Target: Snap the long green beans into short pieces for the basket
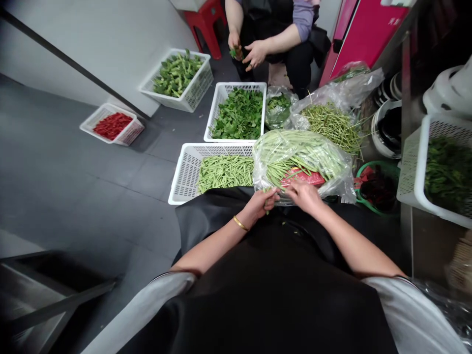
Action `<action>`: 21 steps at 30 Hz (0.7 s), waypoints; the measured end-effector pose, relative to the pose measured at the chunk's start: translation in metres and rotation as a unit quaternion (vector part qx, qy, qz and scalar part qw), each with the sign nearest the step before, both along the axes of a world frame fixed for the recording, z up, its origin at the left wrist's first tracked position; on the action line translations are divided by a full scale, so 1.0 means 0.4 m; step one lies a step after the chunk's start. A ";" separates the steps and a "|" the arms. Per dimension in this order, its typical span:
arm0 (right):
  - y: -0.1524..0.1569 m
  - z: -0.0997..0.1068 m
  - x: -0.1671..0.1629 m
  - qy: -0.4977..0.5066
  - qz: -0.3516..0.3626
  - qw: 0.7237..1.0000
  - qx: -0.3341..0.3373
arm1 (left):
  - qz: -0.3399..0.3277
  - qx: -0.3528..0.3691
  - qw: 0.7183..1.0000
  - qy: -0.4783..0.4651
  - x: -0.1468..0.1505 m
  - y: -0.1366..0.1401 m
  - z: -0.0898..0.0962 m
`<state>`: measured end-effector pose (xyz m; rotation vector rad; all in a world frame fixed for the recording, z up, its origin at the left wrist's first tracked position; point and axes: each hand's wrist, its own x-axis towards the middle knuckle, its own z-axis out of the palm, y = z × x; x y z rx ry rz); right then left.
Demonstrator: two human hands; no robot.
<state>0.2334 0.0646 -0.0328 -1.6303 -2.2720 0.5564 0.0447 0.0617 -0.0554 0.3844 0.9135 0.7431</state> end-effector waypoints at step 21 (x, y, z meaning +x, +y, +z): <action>-0.156 0.077 -0.037 0.403 -0.001 0.890 -0.211 | -0.221 0.116 0.955 -0.159 -0.041 -0.131 0.089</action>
